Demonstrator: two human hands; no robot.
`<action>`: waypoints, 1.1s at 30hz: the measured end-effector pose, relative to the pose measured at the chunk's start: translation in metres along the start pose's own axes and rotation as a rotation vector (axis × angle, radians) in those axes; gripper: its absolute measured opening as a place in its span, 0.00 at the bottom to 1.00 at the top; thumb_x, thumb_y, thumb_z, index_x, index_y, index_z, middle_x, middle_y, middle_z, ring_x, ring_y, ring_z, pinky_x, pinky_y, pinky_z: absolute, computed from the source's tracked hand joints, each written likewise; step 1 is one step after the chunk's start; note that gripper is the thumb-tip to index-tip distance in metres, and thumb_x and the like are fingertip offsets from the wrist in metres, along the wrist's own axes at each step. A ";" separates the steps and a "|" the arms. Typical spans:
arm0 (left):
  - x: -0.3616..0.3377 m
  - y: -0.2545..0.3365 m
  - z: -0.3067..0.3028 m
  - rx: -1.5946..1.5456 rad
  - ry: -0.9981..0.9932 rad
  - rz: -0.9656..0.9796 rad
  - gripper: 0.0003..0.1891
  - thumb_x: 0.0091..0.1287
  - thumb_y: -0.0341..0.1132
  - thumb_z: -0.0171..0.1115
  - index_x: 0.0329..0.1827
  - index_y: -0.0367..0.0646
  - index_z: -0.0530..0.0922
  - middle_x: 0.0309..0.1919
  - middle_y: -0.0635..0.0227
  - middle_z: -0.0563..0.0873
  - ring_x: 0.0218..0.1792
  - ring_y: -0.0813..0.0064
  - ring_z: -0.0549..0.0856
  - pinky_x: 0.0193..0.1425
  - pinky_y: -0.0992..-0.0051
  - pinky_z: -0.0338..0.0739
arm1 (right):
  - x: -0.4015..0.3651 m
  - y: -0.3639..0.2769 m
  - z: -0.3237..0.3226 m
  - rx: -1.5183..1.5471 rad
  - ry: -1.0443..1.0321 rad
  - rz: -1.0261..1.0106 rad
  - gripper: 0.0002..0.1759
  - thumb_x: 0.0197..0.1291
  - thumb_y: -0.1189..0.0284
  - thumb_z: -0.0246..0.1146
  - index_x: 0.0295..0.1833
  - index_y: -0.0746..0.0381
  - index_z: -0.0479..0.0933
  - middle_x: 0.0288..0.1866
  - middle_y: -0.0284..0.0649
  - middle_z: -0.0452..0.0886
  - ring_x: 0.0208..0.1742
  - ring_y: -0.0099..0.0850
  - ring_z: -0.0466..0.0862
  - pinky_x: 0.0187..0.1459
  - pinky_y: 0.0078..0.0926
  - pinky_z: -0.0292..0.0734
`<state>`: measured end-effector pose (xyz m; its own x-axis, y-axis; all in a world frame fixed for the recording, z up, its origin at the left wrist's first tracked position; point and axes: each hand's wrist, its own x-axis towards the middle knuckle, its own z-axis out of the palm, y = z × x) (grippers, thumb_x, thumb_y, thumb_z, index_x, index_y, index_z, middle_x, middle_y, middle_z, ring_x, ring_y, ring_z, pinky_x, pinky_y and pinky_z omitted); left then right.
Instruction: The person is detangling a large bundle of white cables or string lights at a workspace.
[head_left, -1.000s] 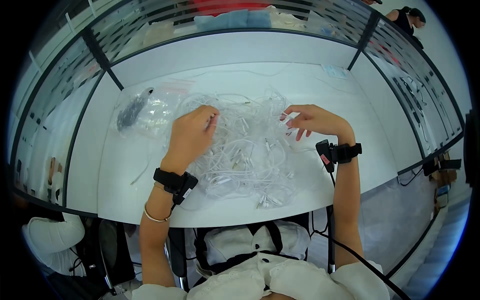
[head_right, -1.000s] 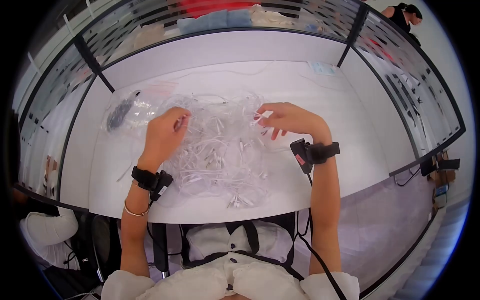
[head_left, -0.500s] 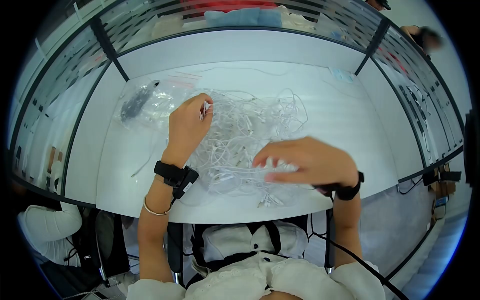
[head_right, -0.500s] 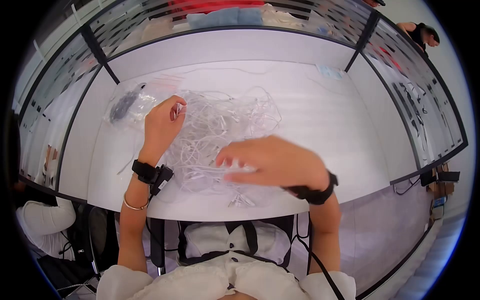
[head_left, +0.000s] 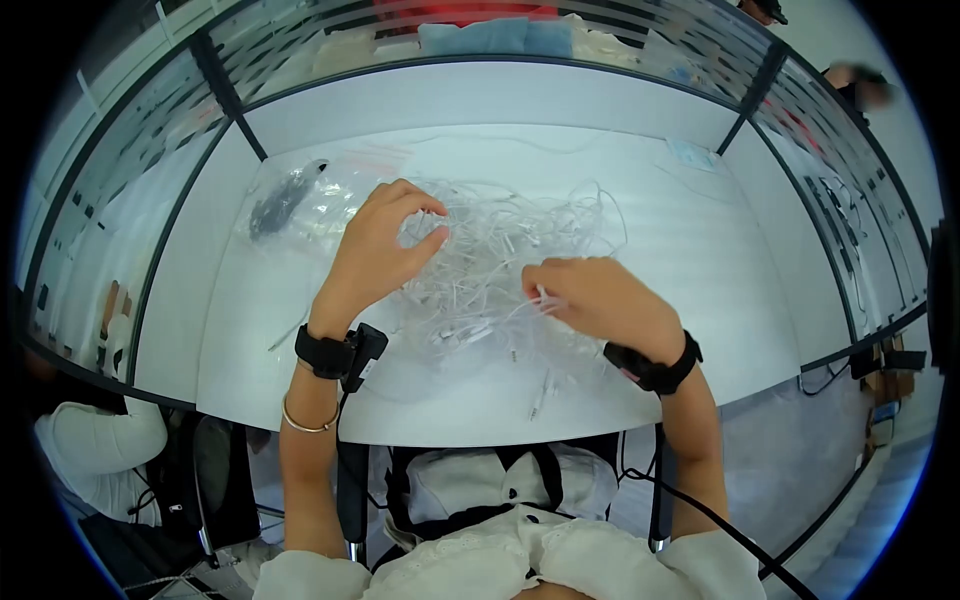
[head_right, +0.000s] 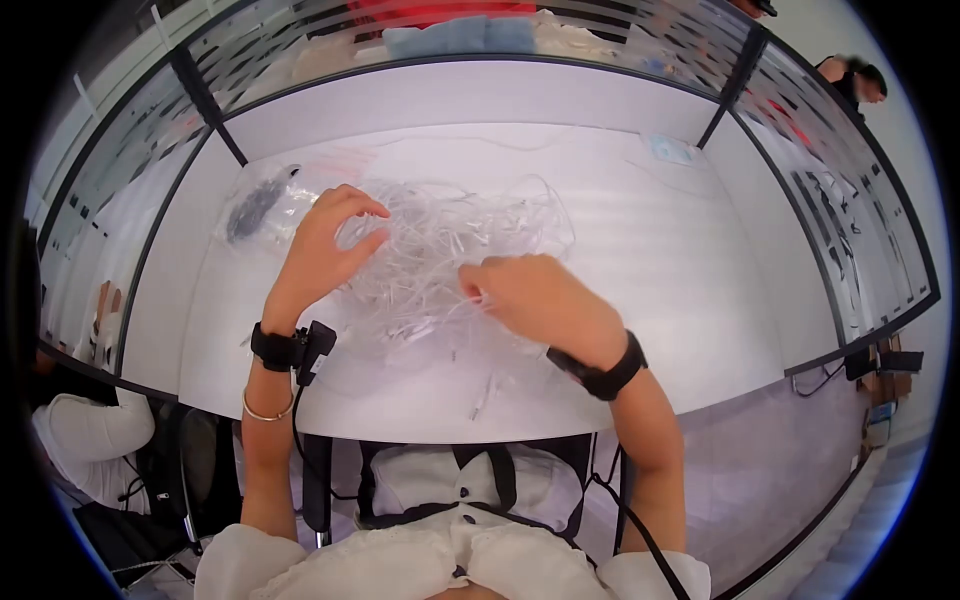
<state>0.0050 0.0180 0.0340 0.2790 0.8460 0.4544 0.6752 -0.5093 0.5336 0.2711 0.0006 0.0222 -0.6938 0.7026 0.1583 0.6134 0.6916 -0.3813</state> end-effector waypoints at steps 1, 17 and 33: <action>0.000 0.000 0.001 0.011 0.008 0.003 0.10 0.58 0.30 0.66 0.43 0.43 0.82 0.43 0.67 0.80 0.49 0.67 0.78 0.56 0.71 0.72 | 0.002 0.002 -0.008 0.001 0.000 0.053 0.07 0.56 0.73 0.60 0.40 0.57 0.72 0.31 0.42 0.79 0.33 0.44 0.80 0.35 0.38 0.73; -0.015 0.038 0.027 0.030 -0.293 0.423 0.17 0.53 0.34 0.71 0.47 0.49 0.80 0.57 0.63 0.75 0.62 0.59 0.71 0.67 0.61 0.64 | -0.019 0.041 -0.045 0.031 0.049 0.080 0.18 0.48 0.74 0.68 0.47 0.58 0.76 0.47 0.39 0.79 0.51 0.38 0.78 0.55 0.32 0.69; -0.015 -0.012 0.018 -0.234 -0.274 0.139 0.16 0.57 0.29 0.69 0.49 0.47 0.83 0.49 0.66 0.79 0.54 0.64 0.76 0.59 0.69 0.71 | 0.006 -0.008 0.023 -0.197 0.116 -0.147 0.07 0.51 0.74 0.66 0.38 0.57 0.78 0.35 0.34 0.75 0.34 0.32 0.78 0.42 0.29 0.71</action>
<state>0.0044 0.0141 0.0081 0.5503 0.7609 0.3437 0.4529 -0.6179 0.6427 0.2535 -0.0041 0.0055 -0.7401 0.5987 0.3063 0.5787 0.7990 -0.1634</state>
